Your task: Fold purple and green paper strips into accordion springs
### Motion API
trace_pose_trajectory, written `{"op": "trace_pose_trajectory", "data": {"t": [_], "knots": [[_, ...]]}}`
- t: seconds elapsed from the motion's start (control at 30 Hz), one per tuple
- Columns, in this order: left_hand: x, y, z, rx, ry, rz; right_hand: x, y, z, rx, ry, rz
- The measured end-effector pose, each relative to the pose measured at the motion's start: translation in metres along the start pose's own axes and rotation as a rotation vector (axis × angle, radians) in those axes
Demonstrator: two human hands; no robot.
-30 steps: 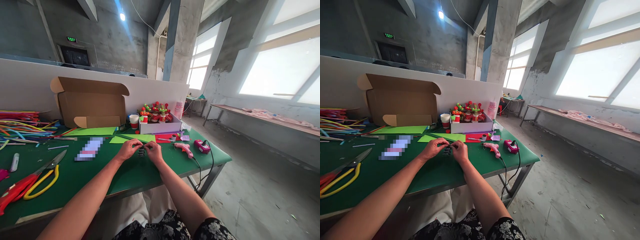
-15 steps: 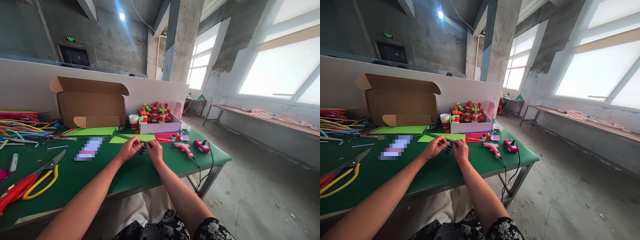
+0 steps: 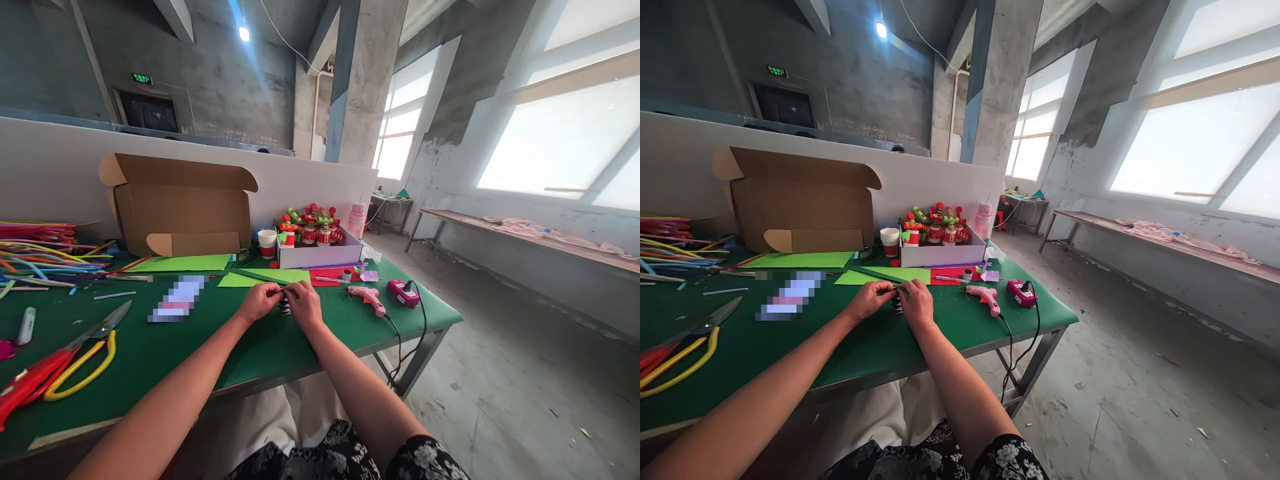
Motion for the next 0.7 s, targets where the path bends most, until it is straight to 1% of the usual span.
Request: {"op": "trace_pose_trajectory", "data": {"t": [0.27, 0.37, 0.53, 0.6, 0.67, 0.7], "knots": [[0.0, -0.003, 0.003, 0.029, 0.005, 0.017, 0.002, -0.001, 0.006, 0.083, 0.073, 0.013], [0.0, -0.004, 0.003, 0.028, 0.004, 0.021, 0.002, 0.0, 0.006, 0.076, 0.07, 0.018], [-0.001, 0.002, 0.003, 0.066, 0.044, -0.002, 0.0, -0.002, 0.0, -0.021, -0.01, 0.018], [-0.001, 0.007, 0.002, 0.105, 0.067, -0.015, -0.001, 0.0, -0.006, -0.112, -0.06, -0.016], [0.0, 0.012, 0.0, 0.156, 0.075, -0.027, -0.003, 0.0, -0.017, -0.247, -0.164, -0.044], [0.001, 0.014, -0.002, 0.184, 0.071, -0.031, -0.003, -0.001, -0.023, -0.331, -0.235, -0.037]]}}
Point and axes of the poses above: each hand's wrist, its own x-axis away from the middle knuckle, its own y-axis out of the back of the hand, z = x × y, the point moved 6 cm from there along -x, towards the middle knuckle
